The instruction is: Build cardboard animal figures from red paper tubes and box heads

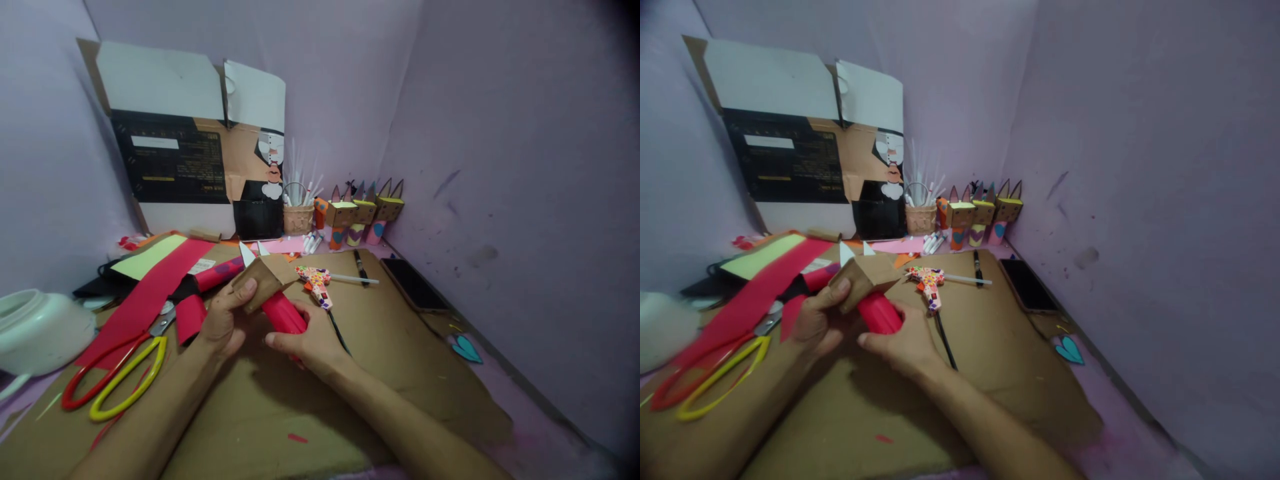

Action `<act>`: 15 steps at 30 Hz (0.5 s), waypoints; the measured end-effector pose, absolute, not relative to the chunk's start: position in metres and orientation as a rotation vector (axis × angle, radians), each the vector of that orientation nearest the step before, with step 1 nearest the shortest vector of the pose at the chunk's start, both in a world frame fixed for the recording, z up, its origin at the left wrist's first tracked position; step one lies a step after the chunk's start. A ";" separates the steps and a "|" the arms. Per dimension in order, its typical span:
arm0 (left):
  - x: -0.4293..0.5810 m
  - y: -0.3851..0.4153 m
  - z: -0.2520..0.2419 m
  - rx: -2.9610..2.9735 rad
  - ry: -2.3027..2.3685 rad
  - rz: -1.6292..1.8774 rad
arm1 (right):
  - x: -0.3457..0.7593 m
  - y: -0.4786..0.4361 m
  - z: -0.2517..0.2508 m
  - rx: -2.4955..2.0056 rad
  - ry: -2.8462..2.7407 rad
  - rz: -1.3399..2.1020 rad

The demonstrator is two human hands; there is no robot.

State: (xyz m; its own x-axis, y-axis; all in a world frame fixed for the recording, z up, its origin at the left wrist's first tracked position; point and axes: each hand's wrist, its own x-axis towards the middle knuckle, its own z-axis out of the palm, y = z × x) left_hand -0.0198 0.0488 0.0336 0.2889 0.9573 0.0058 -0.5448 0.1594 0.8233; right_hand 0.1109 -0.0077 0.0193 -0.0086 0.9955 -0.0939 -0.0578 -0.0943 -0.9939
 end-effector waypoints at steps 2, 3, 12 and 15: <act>-0.020 0.048 0.034 0.843 0.596 1.173 | 0.111 -0.007 0.019 -1.247 -1.132 1.307; -0.020 0.048 0.034 0.847 0.592 1.169 | 0.111 -0.007 0.019 -1.257 -1.133 1.309; -0.020 0.048 0.033 0.857 0.582 1.150 | 0.110 -0.007 0.018 -1.224 -1.092 1.318; -0.019 0.046 0.035 0.868 0.587 1.136 | 0.111 -0.006 0.015 -1.226 -1.111 1.305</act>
State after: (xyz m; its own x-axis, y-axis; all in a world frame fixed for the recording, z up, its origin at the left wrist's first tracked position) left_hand -0.0190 0.0463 0.0351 0.3324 0.9429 0.0230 -0.5268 0.1654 0.8338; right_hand 0.1107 -0.0060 0.0149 0.0007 0.9959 -0.0909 -0.0693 -0.0907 -0.9935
